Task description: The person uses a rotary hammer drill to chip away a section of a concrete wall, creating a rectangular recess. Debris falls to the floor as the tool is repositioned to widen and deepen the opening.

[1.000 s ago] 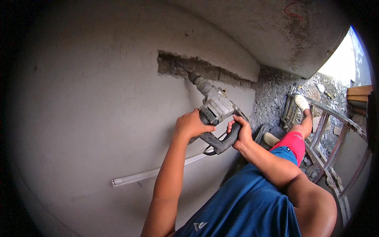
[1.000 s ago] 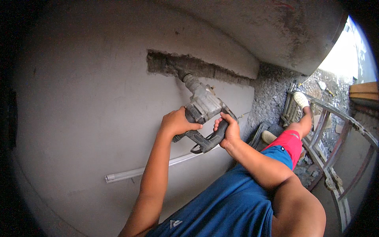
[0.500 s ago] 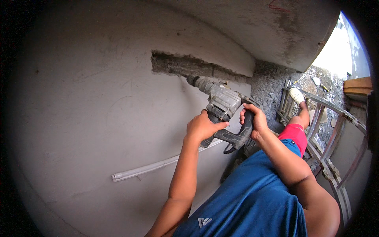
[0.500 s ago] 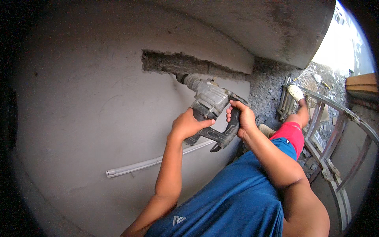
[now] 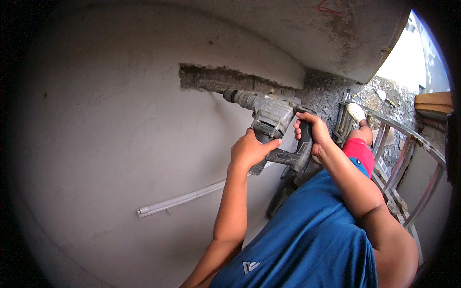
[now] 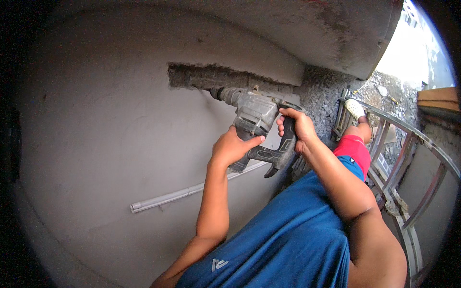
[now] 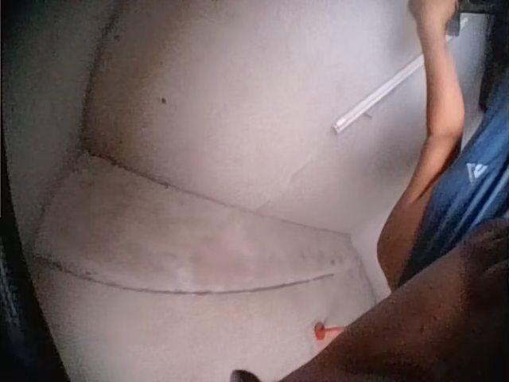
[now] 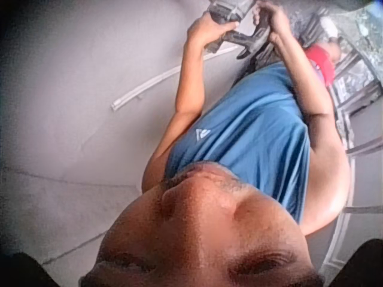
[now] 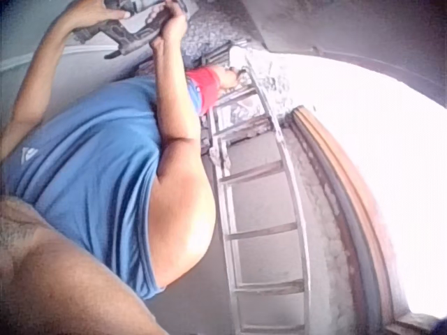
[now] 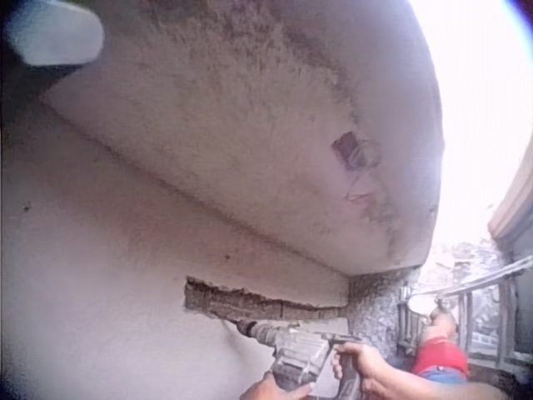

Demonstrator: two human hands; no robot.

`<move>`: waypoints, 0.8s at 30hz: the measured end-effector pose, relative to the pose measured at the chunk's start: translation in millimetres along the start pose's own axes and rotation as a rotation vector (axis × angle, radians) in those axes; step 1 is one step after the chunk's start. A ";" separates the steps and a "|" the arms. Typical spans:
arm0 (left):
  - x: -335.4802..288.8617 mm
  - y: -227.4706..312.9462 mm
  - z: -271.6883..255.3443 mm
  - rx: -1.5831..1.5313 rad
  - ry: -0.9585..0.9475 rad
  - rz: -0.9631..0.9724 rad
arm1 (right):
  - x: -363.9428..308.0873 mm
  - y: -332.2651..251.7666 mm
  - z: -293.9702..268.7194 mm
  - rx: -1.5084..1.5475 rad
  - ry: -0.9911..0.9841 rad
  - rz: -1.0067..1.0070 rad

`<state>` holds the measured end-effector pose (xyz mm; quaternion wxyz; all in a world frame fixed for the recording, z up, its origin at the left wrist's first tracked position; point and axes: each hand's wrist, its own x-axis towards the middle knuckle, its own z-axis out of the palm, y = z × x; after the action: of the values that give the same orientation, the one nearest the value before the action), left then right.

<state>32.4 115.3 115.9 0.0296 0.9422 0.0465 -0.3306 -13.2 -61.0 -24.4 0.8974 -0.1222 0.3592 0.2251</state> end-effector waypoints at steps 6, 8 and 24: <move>-6.7 5.8 -4.2 -0.017 -0.001 -0.021 | -4.9 -6.9 5.9 -0.037 0.001 0.000; -3.5 1.0 -0.7 0.002 0.025 -0.026 | -5.9 -5.0 9.0 -0.010 0.012 -0.001; -6.3 3.1 -5.0 -0.123 0.023 -0.024 | -22.0 -8.4 18.0 0.034 0.070 0.029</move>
<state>30.9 112.2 123.8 0.0830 0.9417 0.0787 -0.3164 -12.6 -68.3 4.3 0.8830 -0.1097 0.3958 0.2274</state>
